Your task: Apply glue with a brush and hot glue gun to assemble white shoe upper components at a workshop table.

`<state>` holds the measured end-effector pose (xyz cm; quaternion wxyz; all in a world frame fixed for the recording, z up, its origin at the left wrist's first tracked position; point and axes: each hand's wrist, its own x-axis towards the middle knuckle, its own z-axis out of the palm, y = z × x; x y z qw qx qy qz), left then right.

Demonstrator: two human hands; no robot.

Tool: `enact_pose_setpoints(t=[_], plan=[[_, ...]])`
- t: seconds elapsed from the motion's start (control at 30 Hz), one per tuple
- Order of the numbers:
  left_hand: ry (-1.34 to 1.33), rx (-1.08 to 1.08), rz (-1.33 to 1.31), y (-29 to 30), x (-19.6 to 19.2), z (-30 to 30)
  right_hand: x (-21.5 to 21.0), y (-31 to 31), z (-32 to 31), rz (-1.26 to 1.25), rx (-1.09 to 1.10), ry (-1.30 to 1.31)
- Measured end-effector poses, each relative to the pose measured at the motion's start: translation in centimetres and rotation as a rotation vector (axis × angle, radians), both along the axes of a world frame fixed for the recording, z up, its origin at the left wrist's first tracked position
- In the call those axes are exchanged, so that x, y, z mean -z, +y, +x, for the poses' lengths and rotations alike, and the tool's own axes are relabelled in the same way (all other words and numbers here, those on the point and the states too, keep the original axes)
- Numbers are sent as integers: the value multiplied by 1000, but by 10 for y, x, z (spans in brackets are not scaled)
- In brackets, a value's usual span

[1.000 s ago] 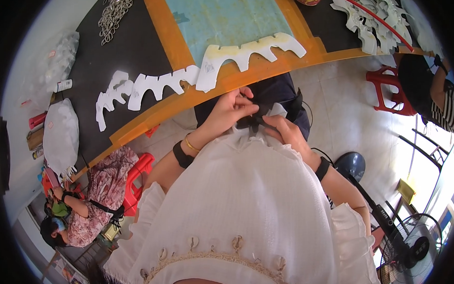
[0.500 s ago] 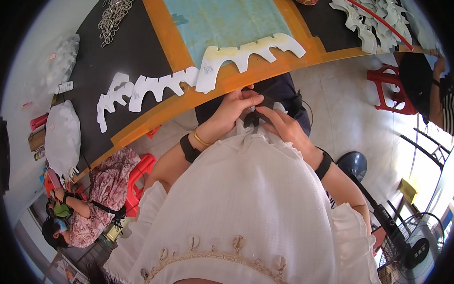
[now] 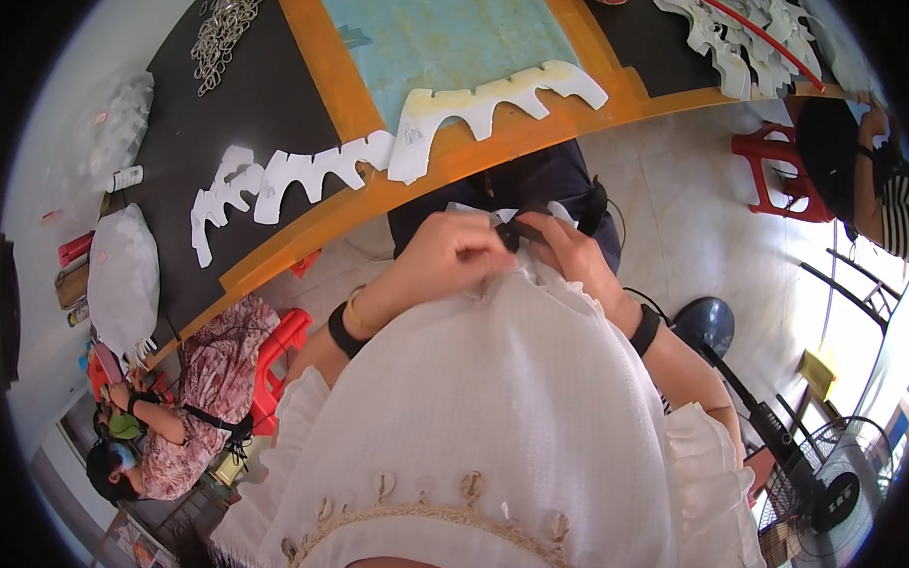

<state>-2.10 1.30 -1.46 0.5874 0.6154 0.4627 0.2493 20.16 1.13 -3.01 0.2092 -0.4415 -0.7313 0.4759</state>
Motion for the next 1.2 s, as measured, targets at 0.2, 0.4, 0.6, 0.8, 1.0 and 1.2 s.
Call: enact_pose_setpoints(t=[0.2, 0.4, 0.6, 0.8, 1.0, 1.2], plan=[[705, 103, 540, -36, -5, 4, -1, 0, -3, -33, -15, -7], [716, 42, 481, -39, 5, 17, 1, -1, -4, -19, -9, -6], [534, -1, 498, -33, 8, 19, -1, -2, -3, -31, 7, -3], [741, 70, 453, -33, 4, 30, -2, -3, -6, 0, -15, -8], [558, -16, 482, -32, 21, 22, -3, -5, -7, -11, -18, -19], [320, 194, 434, -36, -3, -8, -3, -6, -8, -30, 17, 15]])
